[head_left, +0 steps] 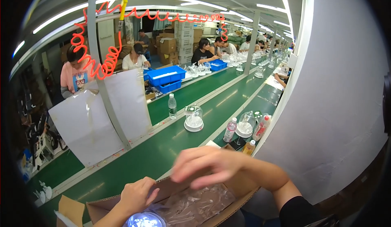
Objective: Packaging electronic decorative light fixtures into cardboard boxes on a factory assembly line.
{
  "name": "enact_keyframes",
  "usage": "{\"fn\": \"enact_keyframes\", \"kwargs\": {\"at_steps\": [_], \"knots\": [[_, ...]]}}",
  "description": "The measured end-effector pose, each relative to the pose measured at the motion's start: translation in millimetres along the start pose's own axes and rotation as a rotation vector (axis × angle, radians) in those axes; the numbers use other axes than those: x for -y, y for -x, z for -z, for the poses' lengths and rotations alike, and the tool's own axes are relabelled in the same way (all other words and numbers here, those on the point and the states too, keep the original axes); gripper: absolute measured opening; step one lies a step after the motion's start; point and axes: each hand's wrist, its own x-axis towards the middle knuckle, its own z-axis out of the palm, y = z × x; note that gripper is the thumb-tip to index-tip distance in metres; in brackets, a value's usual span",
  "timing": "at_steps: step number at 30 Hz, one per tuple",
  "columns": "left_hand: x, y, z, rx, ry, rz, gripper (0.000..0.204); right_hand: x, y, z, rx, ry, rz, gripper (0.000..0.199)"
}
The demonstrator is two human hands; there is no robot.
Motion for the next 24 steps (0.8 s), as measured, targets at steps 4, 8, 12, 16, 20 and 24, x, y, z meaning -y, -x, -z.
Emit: {"fn": "enact_keyframes", "kwargs": {"at_steps": [4,8,12,16,20,24], "knots": [[-1.0,10.9,4.5,-0.016,-0.008,0.05,0.023,91.7,-1.7,11.5,0.099,-0.37,0.399,0.045],[9.0,-0.7,-2.1,0.006,0.014,0.029,0.021,129.8,2.8,3.3,0.054,-0.283,0.394,0.031],[4.3,-10.1,-3.1,-0.012,0.009,-0.019,0.018,141.9,3.9,-5.1,-0.001,-0.222,0.422,0.034],[5.6,4.3,-1.5,-0.021,0.022,0.052,0.023,140.0,-3.7,-19.0,-0.029,-0.304,0.545,0.035],[4.5,3.3,-6.6,-0.005,0.023,0.041,0.024,131.2,5.9,-15.1,0.019,-0.377,0.489,0.031],[0.5,-2.1,-7.4,-0.022,0.043,0.033,0.025,99.0,10.6,-52.9,-0.226,-0.086,0.387,0.017]]}}
